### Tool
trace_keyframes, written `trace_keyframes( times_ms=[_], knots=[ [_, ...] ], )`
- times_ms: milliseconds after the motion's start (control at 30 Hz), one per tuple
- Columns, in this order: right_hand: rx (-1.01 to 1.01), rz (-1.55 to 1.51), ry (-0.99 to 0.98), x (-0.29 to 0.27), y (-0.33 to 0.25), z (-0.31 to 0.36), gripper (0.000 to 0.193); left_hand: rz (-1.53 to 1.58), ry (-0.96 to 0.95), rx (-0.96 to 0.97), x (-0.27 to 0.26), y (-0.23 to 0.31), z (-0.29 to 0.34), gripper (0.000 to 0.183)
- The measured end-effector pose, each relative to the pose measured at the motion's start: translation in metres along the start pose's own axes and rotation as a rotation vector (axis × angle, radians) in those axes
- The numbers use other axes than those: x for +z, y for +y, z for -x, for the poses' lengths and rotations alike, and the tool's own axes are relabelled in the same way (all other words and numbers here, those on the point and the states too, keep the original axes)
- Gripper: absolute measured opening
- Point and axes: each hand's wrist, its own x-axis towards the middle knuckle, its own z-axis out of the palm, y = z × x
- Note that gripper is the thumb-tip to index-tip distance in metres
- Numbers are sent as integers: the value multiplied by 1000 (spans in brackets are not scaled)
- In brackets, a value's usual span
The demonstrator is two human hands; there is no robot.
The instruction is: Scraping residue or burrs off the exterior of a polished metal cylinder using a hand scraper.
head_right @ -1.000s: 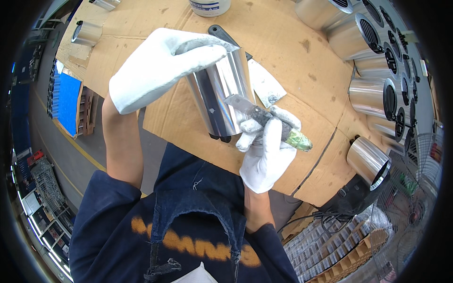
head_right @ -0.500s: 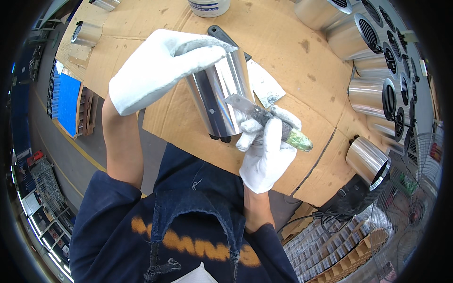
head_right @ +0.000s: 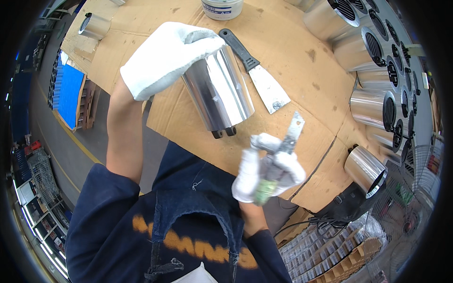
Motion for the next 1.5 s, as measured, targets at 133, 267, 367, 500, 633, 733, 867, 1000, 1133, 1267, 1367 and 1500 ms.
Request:
trace_keyframes(
  times_ms=[133,267,367,500,633,733,867,1000,1133,1267,1367,1500],
  knots=[
    [-131,111,-140,12,7,16,69,-38,16,4,-3,3,5,45],
    [-204,294,-124,14,10,15,73,-13,-24,43,0,2,0,49],
    [-205,269,-167,14,3,13,72,190,84,-137,-8,14,9,64],
    [-192,335,-123,3,10,17,73,819,-199,-188,-22,13,3,75],
    [-174,350,-79,0,14,16,75,733,-379,-154,-22,4,-3,71],
    [-167,326,-72,-3,13,9,73,734,-249,-82,-13,7,8,77],
    [-105,264,-21,-6,18,9,70,636,-59,-39,3,7,7,76],
    [-77,253,13,-5,20,3,67,422,-54,11,2,10,5,68],
    [-75,244,-4,-2,14,1,64,353,-86,17,-3,19,5,64],
    [-109,203,-43,-3,18,3,61,305,-130,24,-7,19,3,64],
    [-71,181,-22,-2,18,0,60,372,-124,-16,-7,21,2,63],
    [-33,132,-12,-3,20,-3,56,448,-115,-28,1,15,-1,57]
  ],
)
